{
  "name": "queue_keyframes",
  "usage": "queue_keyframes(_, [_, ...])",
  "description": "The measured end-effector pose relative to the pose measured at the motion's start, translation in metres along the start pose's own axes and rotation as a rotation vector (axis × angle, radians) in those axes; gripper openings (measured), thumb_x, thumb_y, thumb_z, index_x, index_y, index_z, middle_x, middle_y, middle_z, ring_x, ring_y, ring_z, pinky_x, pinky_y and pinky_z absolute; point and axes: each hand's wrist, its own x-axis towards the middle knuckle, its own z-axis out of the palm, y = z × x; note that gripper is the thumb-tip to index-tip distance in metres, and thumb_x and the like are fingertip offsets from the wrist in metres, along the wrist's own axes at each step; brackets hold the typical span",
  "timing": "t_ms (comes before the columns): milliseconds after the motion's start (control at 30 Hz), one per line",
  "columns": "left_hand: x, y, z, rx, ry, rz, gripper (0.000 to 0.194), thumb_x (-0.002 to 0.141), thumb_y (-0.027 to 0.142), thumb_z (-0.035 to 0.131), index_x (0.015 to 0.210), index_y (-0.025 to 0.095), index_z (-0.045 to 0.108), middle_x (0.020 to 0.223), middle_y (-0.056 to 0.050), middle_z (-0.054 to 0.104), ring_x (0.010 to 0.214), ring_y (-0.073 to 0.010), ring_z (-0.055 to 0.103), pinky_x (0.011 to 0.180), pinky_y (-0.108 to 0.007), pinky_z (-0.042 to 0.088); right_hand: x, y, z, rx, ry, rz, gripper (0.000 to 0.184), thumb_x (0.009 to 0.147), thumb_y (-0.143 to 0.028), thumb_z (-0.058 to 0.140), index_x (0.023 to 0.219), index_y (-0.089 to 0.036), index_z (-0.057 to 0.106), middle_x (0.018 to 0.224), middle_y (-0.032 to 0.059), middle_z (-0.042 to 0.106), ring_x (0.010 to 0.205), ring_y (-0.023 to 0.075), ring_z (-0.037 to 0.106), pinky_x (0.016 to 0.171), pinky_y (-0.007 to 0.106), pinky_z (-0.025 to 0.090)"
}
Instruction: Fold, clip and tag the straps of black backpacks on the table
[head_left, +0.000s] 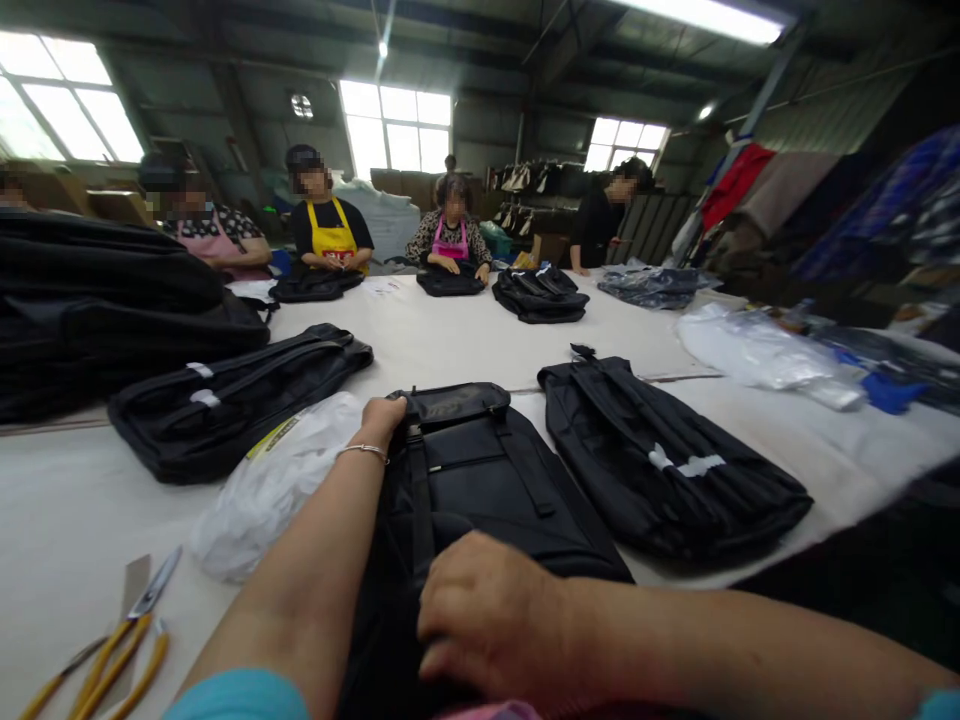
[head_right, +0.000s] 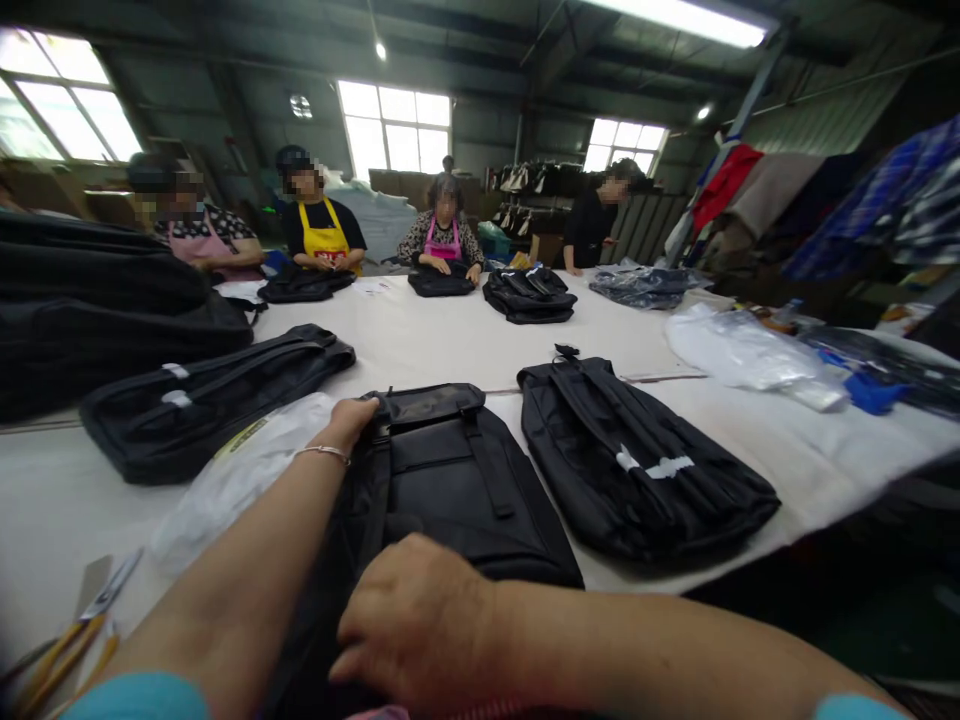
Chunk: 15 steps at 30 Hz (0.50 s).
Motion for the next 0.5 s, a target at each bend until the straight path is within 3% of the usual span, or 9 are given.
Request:
queue_keyframes(100, [-0.009, 0.011, -0.019, 0.058, 0.135, 0.011, 0.053, 0.08, 0.037, 0.059, 0.119, 0.002, 0.058, 0.115, -0.028, 0.062, 0.11, -0.0393, 0.059, 0.087, -0.046, 0.05, -0.029, 0.032, -0.045, -0.126, 0.13, 0.593, 0.019, 0.092, -0.034, 0.053, 0.098, -0.017, 0.062, 0.098, 0.0081, 0.065, 0.093, 0.0198, 0.059, 0.085, 0.033, 0.044])
queue_keyframes(167, [-0.02, 0.026, -0.019, 0.135, 0.205, 0.232, 0.058, 0.084, 0.035, 0.053, 0.132, 0.003, 0.046, 0.13, -0.028, 0.051, 0.123, -0.0387, 0.05, 0.099, -0.05, 0.043, -0.045, 0.057, -0.058, -0.216, 0.027, 0.856, 0.034, 0.085, -0.042, 0.062, 0.106, -0.016, 0.061, 0.105, 0.0127, 0.062, 0.099, 0.0255, 0.058, 0.087, 0.037, 0.045])
queue_keyframes(200, [-0.027, 0.035, -0.015, 0.18, 0.183, 0.391, 0.056, 0.086, 0.034, 0.05, 0.134, 0.005, 0.045, 0.132, -0.026, 0.05, 0.125, -0.0366, 0.048, 0.102, -0.049, 0.041, -0.051, 0.068, -0.059, -0.24, -0.047, 0.923, 0.043, 0.08, -0.046, 0.066, 0.109, -0.015, 0.06, 0.108, 0.0143, 0.061, 0.101, 0.0281, 0.058, 0.087, 0.039, 0.045])
queue_keyframes(267, [-0.04, 0.055, 0.001, 0.257, 0.024, 0.696, 0.049, 0.086, 0.034, 0.051, 0.13, 0.012, 0.051, 0.128, -0.018, 0.055, 0.119, -0.0303, 0.054, 0.102, -0.041, 0.043, -0.058, 0.084, -0.054, -0.25, -0.161, 0.95, 0.053, 0.076, -0.049, 0.068, 0.116, -0.016, 0.058, 0.11, 0.0154, 0.061, 0.103, 0.0312, 0.058, 0.086, 0.041, 0.046])
queue_keyframes(333, [-0.049, 0.073, 0.02, 0.291, -0.151, 0.876, 0.047, 0.079, 0.032, 0.061, 0.124, 0.021, 0.057, 0.123, -0.009, 0.06, 0.111, -0.0229, 0.059, 0.099, -0.03, 0.045, -0.061, 0.094, -0.047, -0.255, -0.191, 0.928, 0.048, 0.079, -0.041, 0.064, 0.12, -0.017, 0.056, 0.11, 0.0149, 0.062, 0.101, 0.0311, 0.061, 0.083, 0.04, 0.047])
queue_keyframes(400, [-0.053, 0.086, 0.039, 0.311, -0.234, 0.969, 0.052, 0.074, 0.026, 0.065, 0.125, 0.025, 0.058, 0.123, -0.005, 0.06, 0.109, -0.0189, 0.06, 0.097, -0.024, 0.046, -0.062, 0.098, -0.042, -0.287, -0.213, 0.93, 0.04, 0.081, -0.025, 0.058, 0.12, -0.017, 0.055, 0.107, 0.0142, 0.063, 0.095, 0.0296, 0.064, 0.077, 0.038, 0.048])
queue_keyframes(500, [-0.051, 0.098, 0.056, 0.342, -0.265, 1.024, 0.053, 0.076, 0.023, 0.063, 0.128, 0.024, 0.056, 0.123, -0.007, 0.059, 0.107, -0.02, 0.06, 0.093, -0.027, 0.047, -0.067, 0.096, -0.043, -0.363, -0.259, 0.955, 0.037, 0.077, -0.009, 0.052, 0.113, -0.016, 0.058, 0.1, 0.013, 0.066, 0.086, 0.0278, 0.066, 0.068, 0.034, 0.047])
